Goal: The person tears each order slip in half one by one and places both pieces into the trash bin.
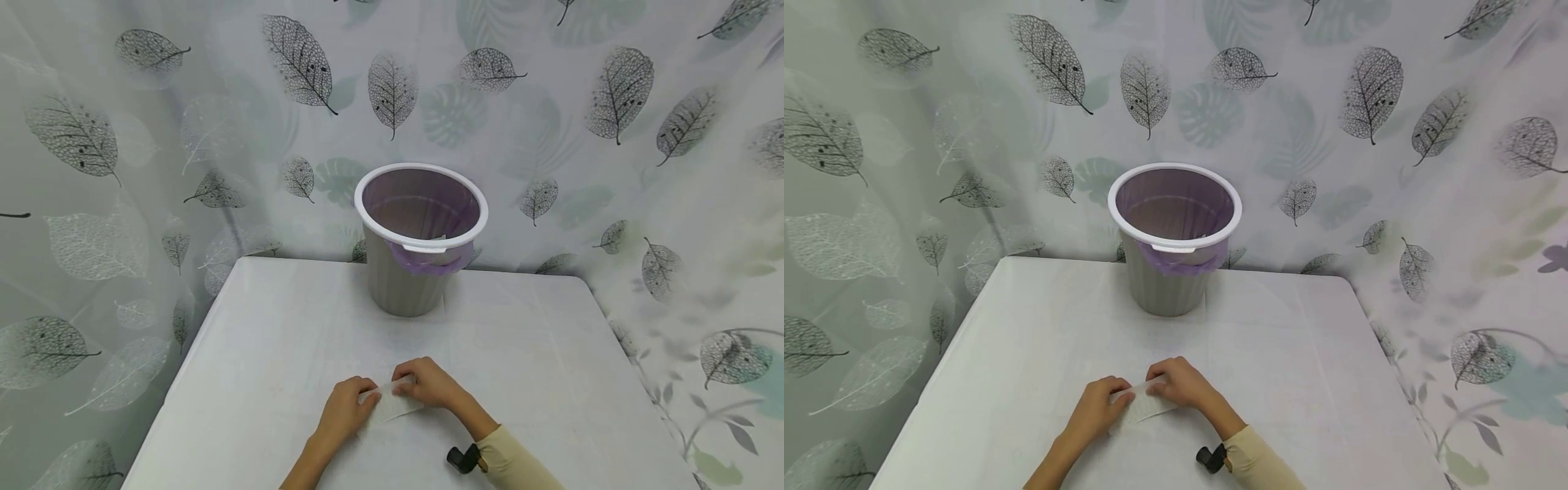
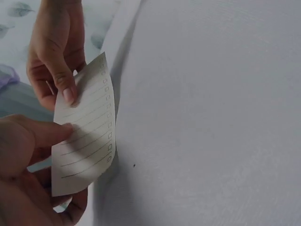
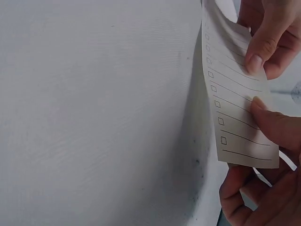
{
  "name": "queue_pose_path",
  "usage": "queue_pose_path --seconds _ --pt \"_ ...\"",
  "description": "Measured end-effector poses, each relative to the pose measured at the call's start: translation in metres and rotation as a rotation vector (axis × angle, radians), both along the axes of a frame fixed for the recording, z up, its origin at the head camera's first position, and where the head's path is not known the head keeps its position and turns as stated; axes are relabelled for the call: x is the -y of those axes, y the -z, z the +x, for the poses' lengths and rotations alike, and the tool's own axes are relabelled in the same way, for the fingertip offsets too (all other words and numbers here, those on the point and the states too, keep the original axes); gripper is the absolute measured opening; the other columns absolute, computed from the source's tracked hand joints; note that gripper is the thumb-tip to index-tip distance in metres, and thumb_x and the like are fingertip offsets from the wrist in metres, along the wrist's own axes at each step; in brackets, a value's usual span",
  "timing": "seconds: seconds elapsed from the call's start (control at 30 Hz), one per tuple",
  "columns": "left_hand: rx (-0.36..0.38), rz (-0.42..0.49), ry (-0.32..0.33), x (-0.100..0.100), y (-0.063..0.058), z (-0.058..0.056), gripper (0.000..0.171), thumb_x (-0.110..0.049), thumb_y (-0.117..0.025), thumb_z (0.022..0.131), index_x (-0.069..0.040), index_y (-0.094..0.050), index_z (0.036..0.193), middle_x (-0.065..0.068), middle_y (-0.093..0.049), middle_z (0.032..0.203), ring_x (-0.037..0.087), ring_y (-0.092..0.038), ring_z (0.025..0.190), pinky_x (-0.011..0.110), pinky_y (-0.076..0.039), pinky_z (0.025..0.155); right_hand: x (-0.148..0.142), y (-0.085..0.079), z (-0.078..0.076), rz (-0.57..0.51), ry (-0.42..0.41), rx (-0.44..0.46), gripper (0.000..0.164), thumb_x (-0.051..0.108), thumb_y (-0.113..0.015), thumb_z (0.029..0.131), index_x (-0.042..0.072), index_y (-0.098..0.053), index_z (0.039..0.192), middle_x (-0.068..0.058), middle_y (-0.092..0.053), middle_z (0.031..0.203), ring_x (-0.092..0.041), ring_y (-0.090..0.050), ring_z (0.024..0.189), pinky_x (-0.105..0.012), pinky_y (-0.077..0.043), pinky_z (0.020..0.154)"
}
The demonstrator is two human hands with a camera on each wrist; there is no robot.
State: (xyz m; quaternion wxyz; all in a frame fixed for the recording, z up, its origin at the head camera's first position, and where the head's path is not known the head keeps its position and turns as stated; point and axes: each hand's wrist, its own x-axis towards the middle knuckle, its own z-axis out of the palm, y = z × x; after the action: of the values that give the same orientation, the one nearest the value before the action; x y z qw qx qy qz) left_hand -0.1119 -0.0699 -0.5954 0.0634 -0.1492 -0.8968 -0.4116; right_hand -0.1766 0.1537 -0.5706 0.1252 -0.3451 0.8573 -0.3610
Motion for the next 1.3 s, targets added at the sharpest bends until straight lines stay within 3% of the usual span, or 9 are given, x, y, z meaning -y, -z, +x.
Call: queue_pose_path --seconds 0.23,0.6,0.83,1.0,1.3 --pt "-0.008 0.082 0.012 0.005 -0.011 -0.006 0.006 -0.01 -0.074 0.097 -0.011 -0.078 0.092 -0.004 -0.075 0.089 0.011 -0.068 0.081 0.037 -0.056 0.072 0.002 -0.007 -0.002 -0.11 0.028 -0.035 0.005 0.013 -0.081 0.093 0.014 -0.078 0.097 0.005 -0.074 0.093 -0.004 -0.055 0.072 -0.025 -0.048 0.061" --pt "-0.053 0.074 0.028 0.008 -0.041 -0.027 0.006 -0.006 -0.072 0.096 -0.008 -0.077 0.094 -0.001 -0.075 0.092 0.014 -0.068 0.083 0.038 -0.056 0.074 0.004 -0.039 -0.011 -0.155 0.101 -0.114 0.007 0.014 -0.078 0.094 0.016 -0.08 0.101 0.008 -0.075 0.099 -0.009 -0.062 0.083 -0.034 -0.051 0.068" --pt "-0.104 0.043 0.05 0.008 -0.061 -0.034 0.005 -0.003 -0.073 0.095 -0.005 -0.077 0.094 0.004 -0.075 0.094 0.019 -0.071 0.088 0.041 -0.058 0.077 0.006 -0.052 -0.018 -0.222 0.064 -0.206 0.007 0.012 -0.077 0.095 0.014 -0.08 0.1 0.006 -0.076 0.098 -0.009 -0.067 0.086 -0.043 -0.057 0.069" --pt "-0.137 0.027 0.07 0.006 -0.069 -0.036 0.005 -0.004 -0.073 0.094 -0.007 -0.077 0.093 0.002 -0.075 0.093 0.019 -0.071 0.087 0.04 -0.057 0.076 0.009 -0.06 -0.02 -0.255 0.018 -0.248 0.006 0.011 -0.076 0.096 0.01 -0.08 0.101 0.004 -0.076 0.097 -0.011 -0.07 0.091 -0.043 -0.059 0.078" --pt "-0.18 0.016 0.108 0.004 -0.077 -0.037 0.004 -0.005 -0.073 0.095 -0.006 -0.077 0.094 0.002 -0.074 0.093 0.018 -0.071 0.086 0.04 -0.057 0.075 0.013 -0.067 -0.017 -0.231 -0.003 -0.304 0.006 0.006 -0.074 0.096 0.008 -0.078 0.101 0.0 -0.074 0.094 -0.01 -0.067 0.088 -0.036 -0.058 0.076"
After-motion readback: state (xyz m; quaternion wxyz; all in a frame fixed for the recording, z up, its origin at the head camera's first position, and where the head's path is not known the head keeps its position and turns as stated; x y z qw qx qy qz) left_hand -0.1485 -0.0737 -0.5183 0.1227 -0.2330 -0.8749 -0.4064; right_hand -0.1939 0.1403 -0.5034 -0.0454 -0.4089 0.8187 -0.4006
